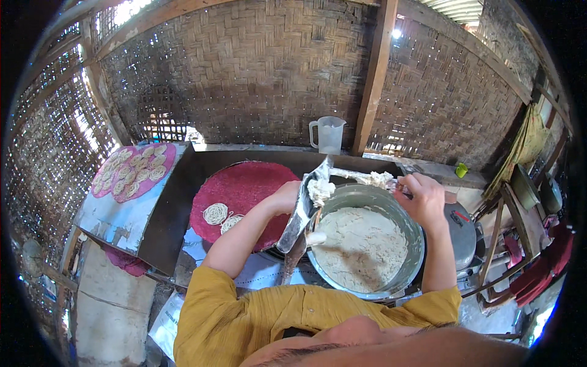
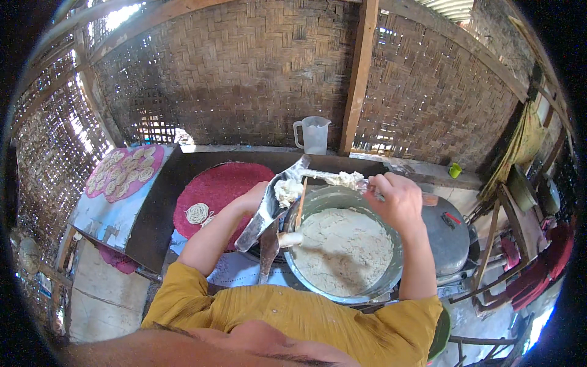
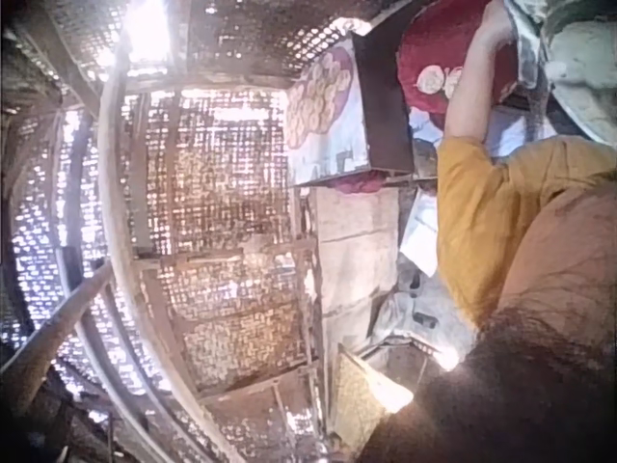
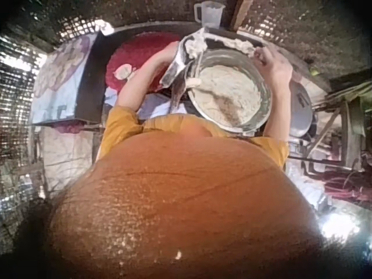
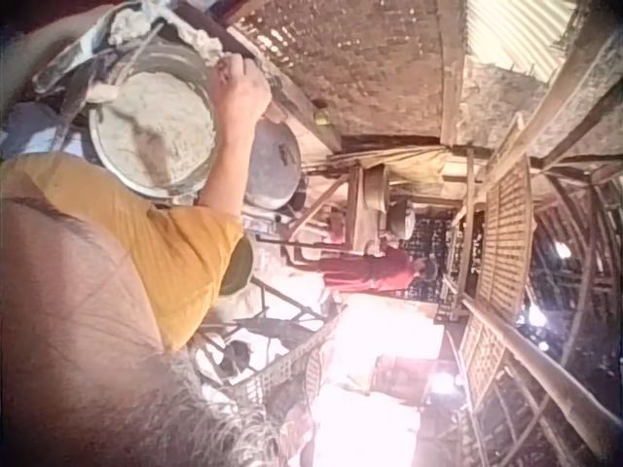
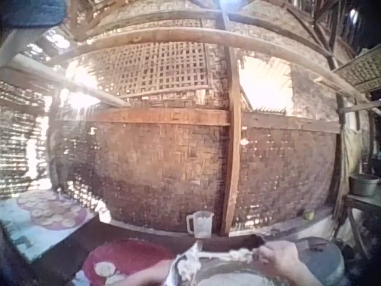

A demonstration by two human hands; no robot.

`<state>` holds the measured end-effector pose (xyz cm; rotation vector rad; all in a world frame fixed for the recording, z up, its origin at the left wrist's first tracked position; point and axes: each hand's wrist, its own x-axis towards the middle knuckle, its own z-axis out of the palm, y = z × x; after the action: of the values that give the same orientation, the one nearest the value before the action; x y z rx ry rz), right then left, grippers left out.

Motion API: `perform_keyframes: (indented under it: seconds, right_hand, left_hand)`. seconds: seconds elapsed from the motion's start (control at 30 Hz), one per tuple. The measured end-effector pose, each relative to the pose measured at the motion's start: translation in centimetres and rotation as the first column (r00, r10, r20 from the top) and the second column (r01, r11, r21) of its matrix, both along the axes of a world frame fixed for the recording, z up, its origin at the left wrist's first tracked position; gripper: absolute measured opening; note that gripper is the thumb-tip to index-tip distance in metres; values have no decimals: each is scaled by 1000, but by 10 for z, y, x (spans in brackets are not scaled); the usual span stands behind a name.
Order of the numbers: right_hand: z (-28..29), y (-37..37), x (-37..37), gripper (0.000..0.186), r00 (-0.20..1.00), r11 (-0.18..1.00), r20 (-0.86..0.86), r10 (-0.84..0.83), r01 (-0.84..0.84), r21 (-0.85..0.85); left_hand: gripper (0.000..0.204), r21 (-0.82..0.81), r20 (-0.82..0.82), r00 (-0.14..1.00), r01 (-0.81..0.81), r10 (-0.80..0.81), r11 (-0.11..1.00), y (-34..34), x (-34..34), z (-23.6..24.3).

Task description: The person uses a metal extrusion tool to press a dough mixture into spiral patterns on a circular mat, refilling the tool with a stick from a large bowl.

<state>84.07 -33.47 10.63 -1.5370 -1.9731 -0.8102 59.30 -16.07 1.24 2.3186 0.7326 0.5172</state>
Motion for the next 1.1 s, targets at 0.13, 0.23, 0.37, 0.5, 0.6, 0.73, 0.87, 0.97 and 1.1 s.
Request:
perform_keyframes:
  seconds: [0.13,0.23,0.37,0.5,0.6,0.73,0.87,0.97,1.1]
  right_hand:
    - [-30,11,4,21,994,994,-45,98,-100,-35]
    - [-23,2,4,21,988,981,-102,118,-132,-140]
    - [-4,-7,5,19,956,933,-248,156,-225,-281]
    - [6,-2,5,19,979,917,-184,87,-151,-370]
    - [15,3,-7,19,1000,849,-5,19,-19,-528]
    - [16,6,-39,21,991,871,106,80,-18,-492]
    - [-8,10,-66,14,958,976,252,139,-89,-201]
    - [-18,6,-69,13,776,951,601,191,-298,83]
    - [-6,-2,-46,18,724,908,673,150,-371,196]
  left_hand:
    - [38,-45,112,993,30,-25,999,9,2,-13]
    - [37,-42,-56,997,-49,46,998,11,-4,-7]
    - [37,5,-42,998,-39,39,999,5,-4,0]
    - [36,168,-62,995,-62,73,984,0,2,-10]
    - [36,249,-153,984,-48,88,967,-13,9,-4]
    - [35,291,-86,994,-45,73,956,-26,17,1]
    - [39,121,-177,983,-29,50,992,-25,13,14]
    - [43,18,-135,991,28,-25,999,-30,9,24]
    - [42,-29,-123,992,8,-11,1000,-13,-3,9]
